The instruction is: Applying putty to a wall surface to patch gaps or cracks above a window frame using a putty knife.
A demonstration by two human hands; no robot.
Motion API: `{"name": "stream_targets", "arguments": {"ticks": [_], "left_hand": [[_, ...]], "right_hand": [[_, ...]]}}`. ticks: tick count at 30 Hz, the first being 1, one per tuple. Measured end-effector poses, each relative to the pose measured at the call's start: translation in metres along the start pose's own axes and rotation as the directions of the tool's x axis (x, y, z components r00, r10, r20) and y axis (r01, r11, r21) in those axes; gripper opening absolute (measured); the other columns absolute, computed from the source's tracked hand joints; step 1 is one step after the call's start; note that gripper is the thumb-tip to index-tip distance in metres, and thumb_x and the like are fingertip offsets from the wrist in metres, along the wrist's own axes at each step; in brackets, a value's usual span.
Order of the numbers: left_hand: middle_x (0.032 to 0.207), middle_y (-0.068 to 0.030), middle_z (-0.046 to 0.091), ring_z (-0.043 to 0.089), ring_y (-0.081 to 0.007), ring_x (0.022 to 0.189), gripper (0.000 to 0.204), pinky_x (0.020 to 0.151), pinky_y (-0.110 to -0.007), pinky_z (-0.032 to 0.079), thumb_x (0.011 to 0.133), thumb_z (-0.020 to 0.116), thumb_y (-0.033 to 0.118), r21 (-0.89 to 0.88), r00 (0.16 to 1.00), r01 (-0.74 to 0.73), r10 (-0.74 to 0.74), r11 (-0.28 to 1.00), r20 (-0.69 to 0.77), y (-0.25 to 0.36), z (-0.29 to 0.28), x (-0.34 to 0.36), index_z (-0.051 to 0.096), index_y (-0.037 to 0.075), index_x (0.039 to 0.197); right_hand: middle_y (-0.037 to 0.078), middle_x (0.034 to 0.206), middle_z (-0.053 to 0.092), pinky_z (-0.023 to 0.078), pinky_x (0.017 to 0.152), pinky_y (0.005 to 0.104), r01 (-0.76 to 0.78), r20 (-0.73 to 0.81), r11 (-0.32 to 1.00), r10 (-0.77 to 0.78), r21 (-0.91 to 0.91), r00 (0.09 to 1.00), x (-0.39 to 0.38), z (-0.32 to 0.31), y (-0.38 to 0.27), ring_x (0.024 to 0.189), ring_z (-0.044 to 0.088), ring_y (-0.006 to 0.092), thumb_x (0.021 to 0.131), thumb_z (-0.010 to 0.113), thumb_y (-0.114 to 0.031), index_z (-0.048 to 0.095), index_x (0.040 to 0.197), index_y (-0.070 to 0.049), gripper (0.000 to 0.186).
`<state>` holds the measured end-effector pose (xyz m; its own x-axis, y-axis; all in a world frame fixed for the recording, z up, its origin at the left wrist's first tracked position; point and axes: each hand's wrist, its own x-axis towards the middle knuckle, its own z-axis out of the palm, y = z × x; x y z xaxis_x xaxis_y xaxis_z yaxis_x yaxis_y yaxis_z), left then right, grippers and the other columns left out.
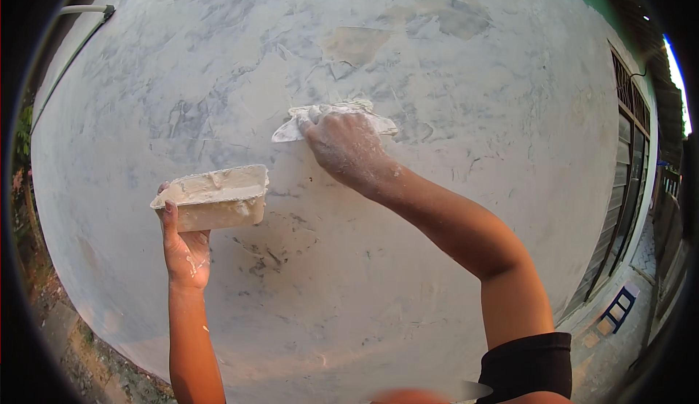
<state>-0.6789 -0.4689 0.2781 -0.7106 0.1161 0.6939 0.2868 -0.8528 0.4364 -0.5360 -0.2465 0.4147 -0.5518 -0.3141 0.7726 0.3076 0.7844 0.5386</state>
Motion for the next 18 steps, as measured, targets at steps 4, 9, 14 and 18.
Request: {"name": "stream_targets", "arguments": {"ticks": [4,9,14,18], "left_hand": [[0.149,-0.0058,0.035,0.031,-0.0238,0.142,0.079,0.115,-0.041,0.03,0.092,0.06,0.057,0.041,0.998,-0.037,0.035,0.998,0.048,0.024,-0.025,0.003,0.027,0.021,0.154],[0.147,-0.002,0.038,0.033,-0.0229,0.14,0.089,0.109,-0.041,0.034,0.082,0.071,0.059,0.007,0.996,0.044,-0.045,0.999,0.076,0.018,-0.035,0.005,0.028,0.025,0.152],[0.147,-0.0024,0.038,0.033,-0.0231,0.14,0.087,0.11,-0.042,0.034,0.084,0.069,0.058,-0.062,0.99,0.127,-0.122,0.99,0.071,0.006,-0.059,0.009,0.028,0.024,0.153],[0.151,-0.0048,0.037,0.032,-0.0246,0.142,0.077,0.116,-0.043,0.03,0.091,0.06,0.055,-0.126,0.979,0.184,-0.171,0.975,0.107,-0.002,-0.071,0.015,0.03,0.022,0.154]], "right_hand": [[0.017,0.081,0.069,0.054,0.062,0.0462,-0.232,-0.355,0.971,0.195,-0.062,0.914,0.051,-0.046,0.06,0.07,0.069,0.0351,0.098,0.054,-0.019,0.069,0.104,-0.005,0.021],[0.017,0.087,0.071,0.056,0.069,0.0472,-0.434,-0.441,0.892,0.341,-0.126,0.83,0.095,-0.044,0.095,0.078,0.071,0.0362,0.098,0.052,-0.023,0.07,0.1,-0.007,0.024],[0.017,0.074,0.069,0.057,0.065,0.0425,-0.153,-0.209,0.965,0.109,-0.211,0.972,0.053,0.015,-0.01,0.071,0.072,0.0305,0.083,0.057,-0.006,0.064,0.091,0.001,0.012],[0.015,0.076,0.07,0.056,0.063,0.045,-0.052,-0.012,0.998,0.052,-0.022,0.999,0.011,0.0,-0.049,0.067,0.07,0.0324,0.085,0.055,-0.004,0.066,0.093,-0.001,0.013]]}}
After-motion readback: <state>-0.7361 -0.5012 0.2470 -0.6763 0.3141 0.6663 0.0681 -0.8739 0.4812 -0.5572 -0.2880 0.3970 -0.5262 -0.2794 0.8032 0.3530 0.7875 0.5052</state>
